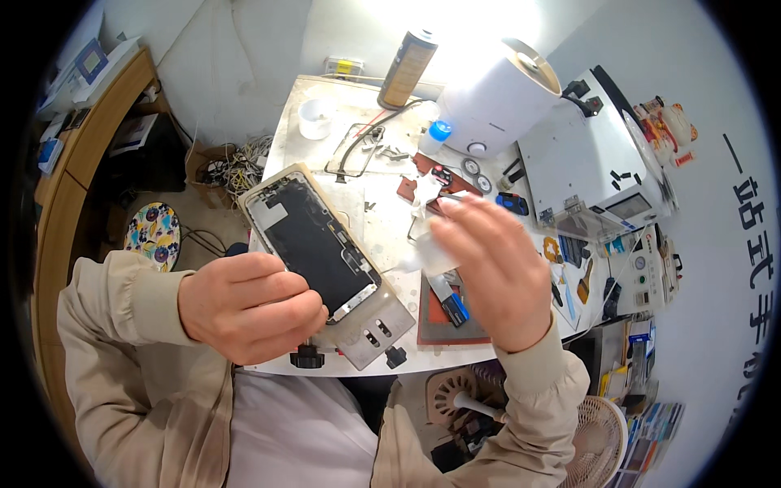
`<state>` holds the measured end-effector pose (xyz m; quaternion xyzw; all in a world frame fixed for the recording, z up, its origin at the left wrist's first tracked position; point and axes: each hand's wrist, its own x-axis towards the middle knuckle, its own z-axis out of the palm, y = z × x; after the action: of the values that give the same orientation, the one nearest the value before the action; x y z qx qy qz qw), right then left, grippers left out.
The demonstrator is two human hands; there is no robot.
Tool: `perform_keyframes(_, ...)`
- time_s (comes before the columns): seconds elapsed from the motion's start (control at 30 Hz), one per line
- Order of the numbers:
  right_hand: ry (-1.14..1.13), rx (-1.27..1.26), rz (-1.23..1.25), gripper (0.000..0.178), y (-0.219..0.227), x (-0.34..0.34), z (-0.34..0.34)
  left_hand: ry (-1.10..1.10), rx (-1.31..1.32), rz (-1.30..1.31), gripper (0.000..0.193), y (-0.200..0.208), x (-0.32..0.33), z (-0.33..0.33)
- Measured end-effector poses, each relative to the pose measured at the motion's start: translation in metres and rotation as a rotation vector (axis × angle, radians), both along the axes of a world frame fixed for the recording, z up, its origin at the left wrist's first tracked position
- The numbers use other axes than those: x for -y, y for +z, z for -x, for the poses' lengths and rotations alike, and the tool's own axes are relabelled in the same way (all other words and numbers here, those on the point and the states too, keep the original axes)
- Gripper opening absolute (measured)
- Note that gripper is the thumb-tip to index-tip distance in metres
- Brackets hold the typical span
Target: The person uses a small metal tool to scrape and clean adhesive residue from the frame of a disassembled smartphone. They repeatedly wipe the tool on a white cloth and apply a liquid from a small bottle to the device while working on the edges of the screen assembly.
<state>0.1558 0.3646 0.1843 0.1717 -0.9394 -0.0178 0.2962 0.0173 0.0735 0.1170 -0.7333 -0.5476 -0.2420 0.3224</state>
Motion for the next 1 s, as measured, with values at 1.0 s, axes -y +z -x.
perform_keyframes(1.0,-0.622,0.19,0.319,0.024,-0.163,-0.06,-0.054,0.013,0.035,0.203,0.026,0.031,-0.002,-0.007)
